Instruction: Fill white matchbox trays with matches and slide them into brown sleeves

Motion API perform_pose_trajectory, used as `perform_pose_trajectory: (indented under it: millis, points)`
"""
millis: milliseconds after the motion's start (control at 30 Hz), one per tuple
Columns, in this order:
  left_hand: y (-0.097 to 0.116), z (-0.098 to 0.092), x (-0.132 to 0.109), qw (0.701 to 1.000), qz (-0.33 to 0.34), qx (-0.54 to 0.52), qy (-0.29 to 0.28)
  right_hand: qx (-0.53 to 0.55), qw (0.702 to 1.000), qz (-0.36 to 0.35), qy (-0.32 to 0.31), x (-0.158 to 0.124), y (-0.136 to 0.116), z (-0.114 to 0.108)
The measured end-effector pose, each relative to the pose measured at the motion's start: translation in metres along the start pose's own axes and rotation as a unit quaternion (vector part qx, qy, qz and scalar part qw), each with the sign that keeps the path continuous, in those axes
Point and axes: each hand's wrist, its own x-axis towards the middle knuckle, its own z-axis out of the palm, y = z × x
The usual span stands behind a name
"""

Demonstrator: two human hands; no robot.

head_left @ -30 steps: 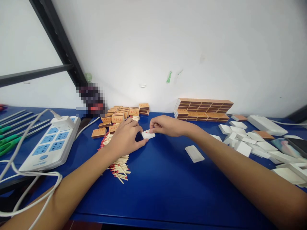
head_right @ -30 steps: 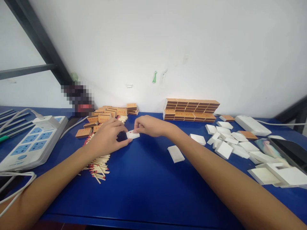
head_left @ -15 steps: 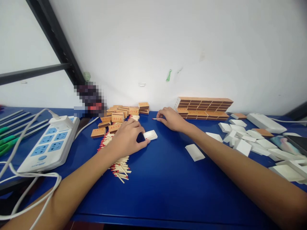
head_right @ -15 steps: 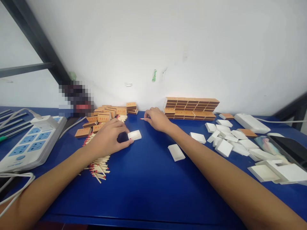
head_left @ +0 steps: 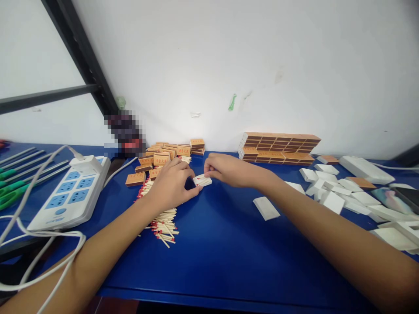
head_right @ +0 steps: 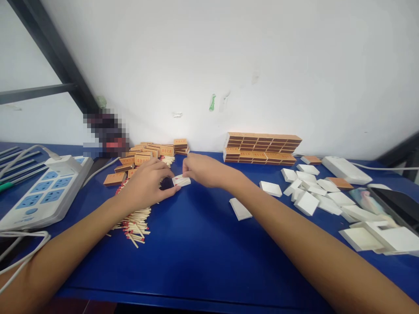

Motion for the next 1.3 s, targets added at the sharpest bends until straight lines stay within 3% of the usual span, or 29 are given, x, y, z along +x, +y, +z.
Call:
perform_pose_trajectory:
  millis: [133, 300, 467, 633, 767, 967, 1300]
  points:
    - [0.0, -0.001, 0.001, 1.0, 0.005, -0.016, 0.0, -0.015, 1.0, -0.018, -0.01, -0.002, -0.009, 0.001]
    - [-0.005, -0.003, 0.002, 1.0, 0.011, -0.018, 0.008, -0.002, 0.996, -0.028, 0.087, -0.014, -0.038, 0.0]
    - [-0.009, -0.005, 0.003, 1.0, -0.002, -0.024, 0.017, 0.106, 0.991, -0.054, 0.059, -0.048, -0.093, 0.045]
    - [-0.007, -0.005, 0.002, 1.0, 0.008, -0.014, 0.022, 0.077, 0.996, -0.009, 0.05, -0.061, -0.115, 0.088]
    - [-0.005, -0.006, 0.002, 0.999, 0.008, -0.016, 0.028, 0.07, 0.996, -0.004, 0.05, -0.058, -0.117, 0.092]
    - [-0.004, -0.007, 0.002, 1.0, 0.01, -0.01, 0.025, 0.069, 0.997, 0.018, 0.001, -0.061, -0.108, 0.078]
    - [-0.002, -0.006, 0.002, 1.0, 0.012, -0.002, 0.017, -0.004, 0.999, -0.003, -0.047, -0.08, -0.05, 0.039]
